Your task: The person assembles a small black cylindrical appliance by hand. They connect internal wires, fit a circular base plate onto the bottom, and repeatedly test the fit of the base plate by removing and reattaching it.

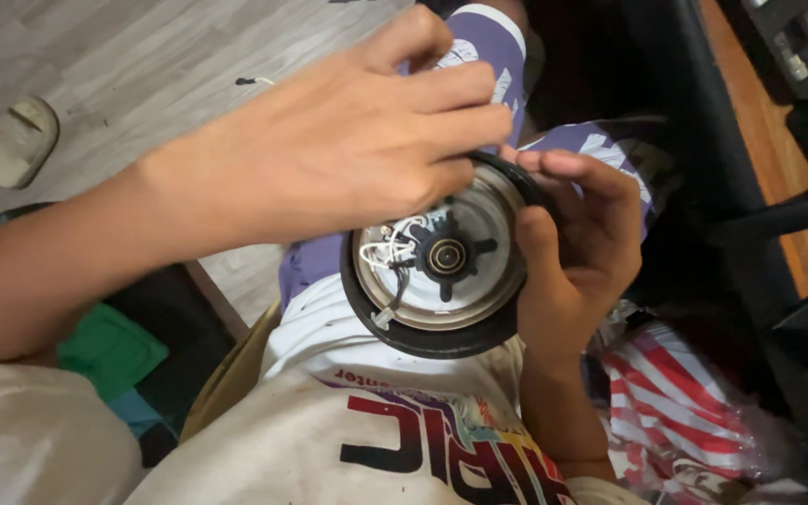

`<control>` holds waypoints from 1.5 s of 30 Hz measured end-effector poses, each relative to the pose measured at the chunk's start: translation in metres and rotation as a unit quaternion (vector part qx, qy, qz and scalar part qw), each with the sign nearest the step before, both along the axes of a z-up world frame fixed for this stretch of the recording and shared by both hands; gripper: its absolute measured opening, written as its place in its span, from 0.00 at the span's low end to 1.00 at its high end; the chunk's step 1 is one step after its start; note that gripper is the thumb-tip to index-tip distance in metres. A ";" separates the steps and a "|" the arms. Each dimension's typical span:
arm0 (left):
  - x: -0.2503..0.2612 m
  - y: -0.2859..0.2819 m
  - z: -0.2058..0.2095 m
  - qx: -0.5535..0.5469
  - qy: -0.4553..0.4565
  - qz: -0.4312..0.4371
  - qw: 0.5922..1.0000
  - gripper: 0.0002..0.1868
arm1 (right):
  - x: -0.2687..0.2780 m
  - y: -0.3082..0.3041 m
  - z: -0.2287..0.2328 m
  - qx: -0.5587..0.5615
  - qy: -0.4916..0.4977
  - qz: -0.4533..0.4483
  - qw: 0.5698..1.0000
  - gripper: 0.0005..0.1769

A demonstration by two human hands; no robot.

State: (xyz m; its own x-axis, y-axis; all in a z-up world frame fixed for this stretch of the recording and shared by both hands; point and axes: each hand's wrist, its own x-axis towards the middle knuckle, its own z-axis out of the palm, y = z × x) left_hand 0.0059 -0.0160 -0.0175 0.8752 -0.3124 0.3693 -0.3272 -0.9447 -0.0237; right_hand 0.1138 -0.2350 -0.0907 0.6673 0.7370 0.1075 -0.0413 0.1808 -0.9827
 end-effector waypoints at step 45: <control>-0.004 -0.002 -0.006 -0.263 0.064 0.074 0.960 0.07 | 0.014 0.002 -0.005 0.004 0.006 0.000 1.000 0.13</control>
State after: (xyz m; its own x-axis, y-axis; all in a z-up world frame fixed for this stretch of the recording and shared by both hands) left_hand 0.0022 -0.0178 -0.0236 0.9444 0.0182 0.3282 -0.1574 -0.8516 0.5001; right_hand 0.1281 -0.2325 -0.0954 0.6680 0.7365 0.1063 -0.0527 0.1893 -0.9805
